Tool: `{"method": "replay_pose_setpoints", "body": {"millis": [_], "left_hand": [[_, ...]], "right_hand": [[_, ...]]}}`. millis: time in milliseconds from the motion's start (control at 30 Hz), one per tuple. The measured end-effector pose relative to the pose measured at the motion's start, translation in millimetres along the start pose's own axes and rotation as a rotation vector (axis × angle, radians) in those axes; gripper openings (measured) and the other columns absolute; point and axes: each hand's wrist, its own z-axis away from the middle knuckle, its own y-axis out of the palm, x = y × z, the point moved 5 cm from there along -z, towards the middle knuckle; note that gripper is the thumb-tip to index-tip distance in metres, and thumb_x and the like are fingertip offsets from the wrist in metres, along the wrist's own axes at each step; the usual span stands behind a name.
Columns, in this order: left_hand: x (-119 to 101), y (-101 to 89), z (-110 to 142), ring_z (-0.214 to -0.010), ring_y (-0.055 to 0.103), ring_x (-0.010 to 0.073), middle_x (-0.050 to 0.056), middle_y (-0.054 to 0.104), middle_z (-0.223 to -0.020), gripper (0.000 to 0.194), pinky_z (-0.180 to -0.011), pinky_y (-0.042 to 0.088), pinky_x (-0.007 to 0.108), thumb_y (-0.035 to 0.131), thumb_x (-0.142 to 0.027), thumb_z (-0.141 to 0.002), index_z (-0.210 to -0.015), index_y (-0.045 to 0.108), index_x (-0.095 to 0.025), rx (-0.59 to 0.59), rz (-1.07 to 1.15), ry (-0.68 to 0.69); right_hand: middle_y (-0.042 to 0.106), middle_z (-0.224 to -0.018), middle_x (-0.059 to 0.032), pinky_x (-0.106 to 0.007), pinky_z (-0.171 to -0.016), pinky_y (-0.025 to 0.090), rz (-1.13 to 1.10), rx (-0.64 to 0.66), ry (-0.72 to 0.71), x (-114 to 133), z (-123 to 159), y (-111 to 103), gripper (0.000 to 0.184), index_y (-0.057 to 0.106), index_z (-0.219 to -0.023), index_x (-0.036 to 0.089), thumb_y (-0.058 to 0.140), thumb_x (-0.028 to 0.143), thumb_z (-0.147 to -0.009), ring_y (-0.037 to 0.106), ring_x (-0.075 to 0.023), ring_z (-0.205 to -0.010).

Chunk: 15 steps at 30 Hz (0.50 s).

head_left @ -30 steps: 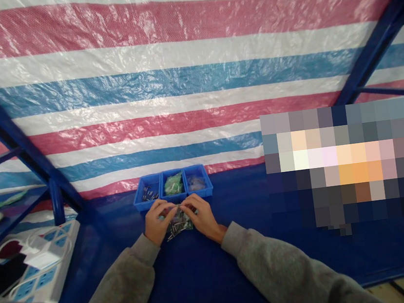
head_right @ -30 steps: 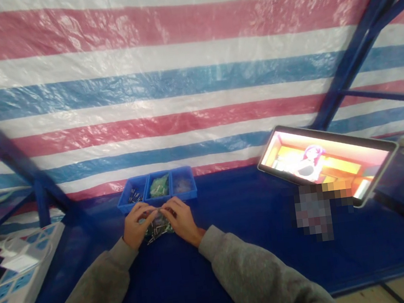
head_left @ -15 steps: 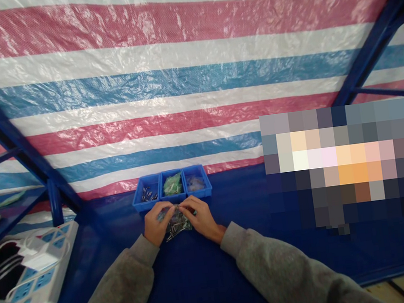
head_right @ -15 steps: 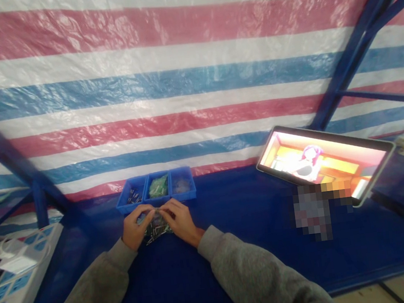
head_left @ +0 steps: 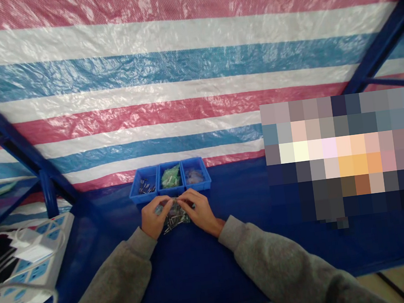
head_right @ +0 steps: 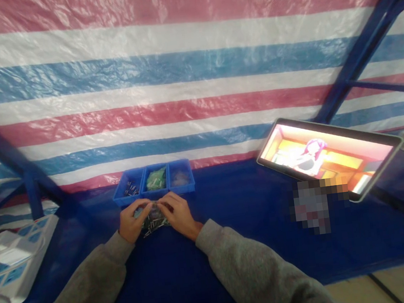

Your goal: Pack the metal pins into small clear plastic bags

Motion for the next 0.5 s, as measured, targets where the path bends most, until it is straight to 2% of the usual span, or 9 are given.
{"method": "replay_pose_setpoints", "body": {"millis": [500], "left_hand": [[-7.5, 2.5, 3.8, -0.078, 0.060, 0.0139, 0.003, 0.065, -0.082, 0.011, -0.076, 0.045, 0.024, 0.053, -0.022, -0.083, -0.085, 0.062, -0.016, 0.071, -0.007, 0.043]], "right_hand": [[0.060, -0.081, -0.0046, -0.027, -0.066, 0.046, -0.044, 0.058, 0.087, -4.6, 4.4, 0.2, 0.014, 0.064, -0.089, 0.018, 0.051, 0.021, -0.087, 0.055, -0.0142, -0.072]]}}
